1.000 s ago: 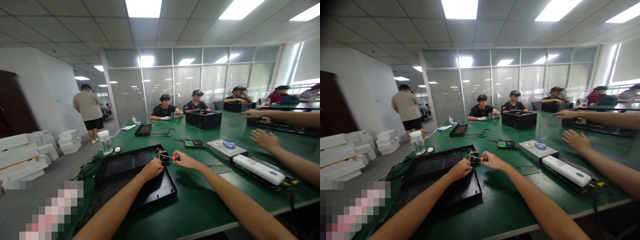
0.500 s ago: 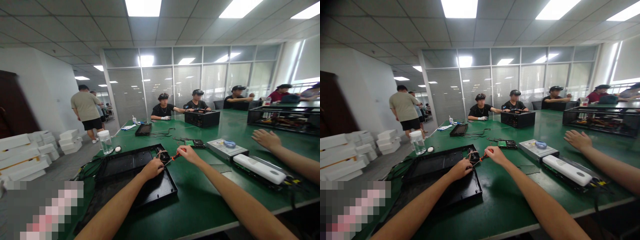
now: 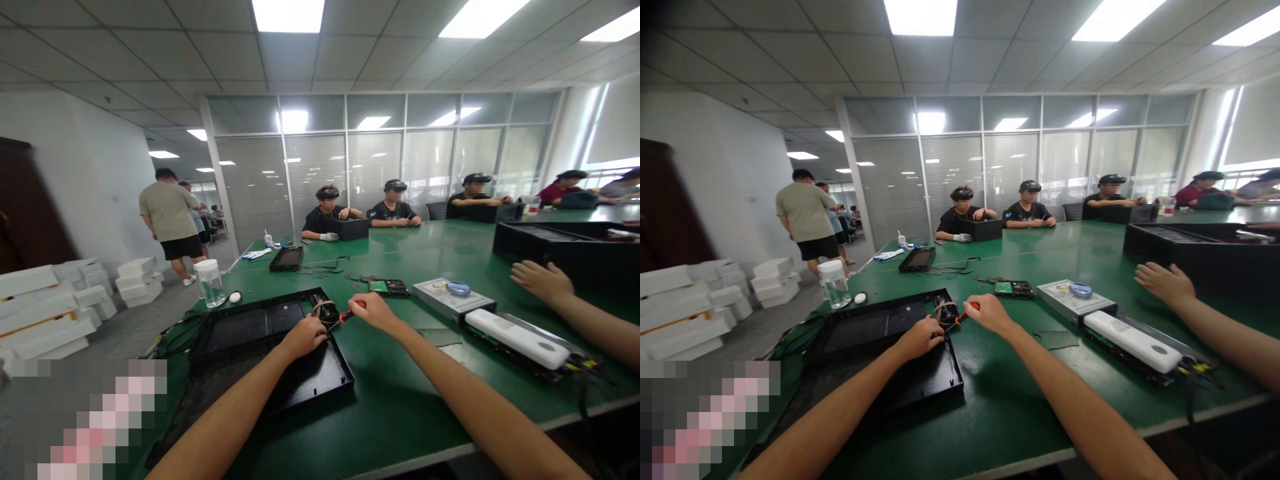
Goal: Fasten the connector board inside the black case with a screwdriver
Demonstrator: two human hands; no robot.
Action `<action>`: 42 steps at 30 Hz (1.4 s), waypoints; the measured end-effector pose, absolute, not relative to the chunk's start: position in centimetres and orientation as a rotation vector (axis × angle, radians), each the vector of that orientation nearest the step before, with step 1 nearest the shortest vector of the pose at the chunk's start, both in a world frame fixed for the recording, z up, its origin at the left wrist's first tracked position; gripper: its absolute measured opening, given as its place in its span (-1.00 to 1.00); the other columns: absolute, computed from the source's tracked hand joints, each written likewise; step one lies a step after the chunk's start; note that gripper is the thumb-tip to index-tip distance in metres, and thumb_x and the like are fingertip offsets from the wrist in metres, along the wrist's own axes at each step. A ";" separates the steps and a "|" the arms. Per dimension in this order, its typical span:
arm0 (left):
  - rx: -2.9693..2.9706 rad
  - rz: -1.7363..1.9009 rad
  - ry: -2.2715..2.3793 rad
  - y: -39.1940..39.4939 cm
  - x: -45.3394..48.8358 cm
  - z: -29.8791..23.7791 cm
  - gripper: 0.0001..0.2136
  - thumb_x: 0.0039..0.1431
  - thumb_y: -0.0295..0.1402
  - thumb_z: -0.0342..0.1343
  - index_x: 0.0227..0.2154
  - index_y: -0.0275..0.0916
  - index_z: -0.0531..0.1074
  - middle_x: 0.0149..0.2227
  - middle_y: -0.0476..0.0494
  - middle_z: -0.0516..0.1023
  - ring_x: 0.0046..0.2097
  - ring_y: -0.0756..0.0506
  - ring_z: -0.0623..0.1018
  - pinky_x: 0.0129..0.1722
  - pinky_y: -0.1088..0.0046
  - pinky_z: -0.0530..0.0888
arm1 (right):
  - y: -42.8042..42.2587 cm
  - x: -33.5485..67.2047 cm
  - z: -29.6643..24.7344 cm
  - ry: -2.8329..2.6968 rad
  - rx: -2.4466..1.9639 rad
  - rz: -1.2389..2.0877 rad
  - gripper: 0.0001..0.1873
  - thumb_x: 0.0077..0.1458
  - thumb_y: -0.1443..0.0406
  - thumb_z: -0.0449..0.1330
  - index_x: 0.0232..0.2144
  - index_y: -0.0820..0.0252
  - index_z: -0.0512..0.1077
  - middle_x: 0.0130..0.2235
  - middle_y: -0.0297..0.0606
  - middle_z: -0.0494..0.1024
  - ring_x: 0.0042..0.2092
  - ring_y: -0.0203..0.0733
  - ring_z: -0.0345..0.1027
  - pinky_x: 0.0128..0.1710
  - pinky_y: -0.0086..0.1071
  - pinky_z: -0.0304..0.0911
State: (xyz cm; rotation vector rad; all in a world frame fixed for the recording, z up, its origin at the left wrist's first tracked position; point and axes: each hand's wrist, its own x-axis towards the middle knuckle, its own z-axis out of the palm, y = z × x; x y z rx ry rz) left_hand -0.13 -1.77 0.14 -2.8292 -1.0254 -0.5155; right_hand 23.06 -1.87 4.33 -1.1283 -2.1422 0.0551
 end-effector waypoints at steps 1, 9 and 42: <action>-2.828 -0.516 -1.024 -1.8 -0.1 0.2 -0.90 0.10 -0.38 0.04 -0.42 -0.26 0.43 -0.38 -0.07 0.45 -0.26 -0.05 0.40 -0.04 0.34 0.22 | -2.0 22.9 4.5 -2.155 -1.130 0.027 -0.66 0.06 0.18 -0.03 -0.54 0.23 0.45 -0.59 -0.31 0.41 -0.54 -0.33 0.17 -0.49 -0.48 -0.03; -2.843 -0.492 -1.040 -1.9 -0.1 0.4 -0.88 0.11 -0.37 0.03 -0.43 -0.24 0.46 -0.37 -0.08 0.47 -0.27 -0.06 0.41 -0.15 0.40 0.28 | -2.4 22.3 5.7 -2.190 -1.125 -0.067 -0.66 0.07 0.20 -0.03 -0.55 0.21 0.45 -0.57 -0.28 0.45 -0.50 -0.30 0.23 -0.45 -0.47 -0.03; -2.792 -0.544 -1.079 -1.3 -0.2 -0.4 -0.91 0.06 -0.37 0.07 -0.49 -0.25 0.41 -0.38 -0.07 0.44 -0.27 -0.06 0.40 -0.10 0.38 0.25 | -2.2 17.9 12.0 -2.625 -1.311 -0.184 -0.50 0.09 -0.02 -0.13 -0.27 0.25 0.38 -0.35 -0.05 0.52 -0.36 -0.09 0.38 -0.42 -0.37 0.12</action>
